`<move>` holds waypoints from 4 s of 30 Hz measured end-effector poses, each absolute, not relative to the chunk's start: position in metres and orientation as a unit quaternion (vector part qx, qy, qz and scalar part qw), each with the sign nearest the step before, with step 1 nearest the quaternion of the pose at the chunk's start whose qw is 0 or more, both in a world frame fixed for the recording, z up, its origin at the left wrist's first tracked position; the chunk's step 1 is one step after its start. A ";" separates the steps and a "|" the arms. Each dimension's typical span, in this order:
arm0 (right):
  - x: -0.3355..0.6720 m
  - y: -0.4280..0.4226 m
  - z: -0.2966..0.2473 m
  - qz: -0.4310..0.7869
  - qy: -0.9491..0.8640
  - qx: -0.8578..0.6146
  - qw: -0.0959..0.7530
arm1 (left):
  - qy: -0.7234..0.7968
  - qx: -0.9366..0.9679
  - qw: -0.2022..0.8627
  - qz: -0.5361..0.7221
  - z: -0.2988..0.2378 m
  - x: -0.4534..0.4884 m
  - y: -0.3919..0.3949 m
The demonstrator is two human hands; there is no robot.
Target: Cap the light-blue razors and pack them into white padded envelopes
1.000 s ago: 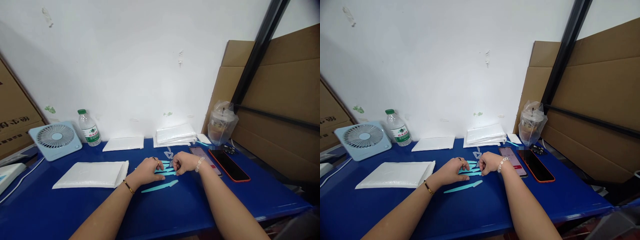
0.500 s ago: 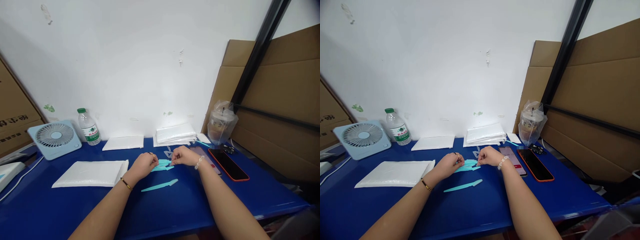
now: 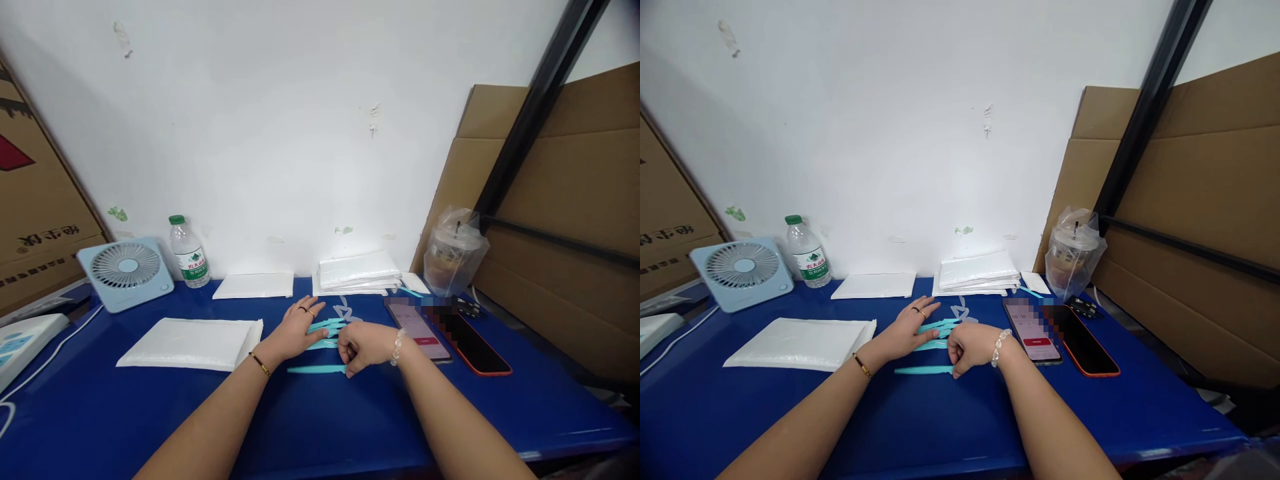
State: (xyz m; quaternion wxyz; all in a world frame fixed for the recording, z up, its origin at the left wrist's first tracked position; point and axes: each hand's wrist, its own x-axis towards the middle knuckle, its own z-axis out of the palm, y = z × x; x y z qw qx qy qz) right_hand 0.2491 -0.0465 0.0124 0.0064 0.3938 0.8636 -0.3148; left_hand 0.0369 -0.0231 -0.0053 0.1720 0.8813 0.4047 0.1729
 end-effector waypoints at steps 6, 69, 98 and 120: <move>0.254 -0.043 0.016 -0.284 0.848 0.425 -0.139 | 0.349 0.894 0.245 0.136 0.019 0.041 -0.039; 0.289 -0.002 -0.017 -0.170 0.799 0.536 -0.212 | 0.348 0.918 0.122 0.148 -0.015 0.050 -0.031; 0.273 -0.007 -0.010 -0.312 0.657 0.540 -0.424 | 0.455 0.763 0.359 0.286 -0.012 0.041 -0.020; 0.265 -0.007 -0.016 -0.438 0.594 0.475 -0.479 | 0.473 0.803 0.235 0.277 -0.013 0.036 -0.010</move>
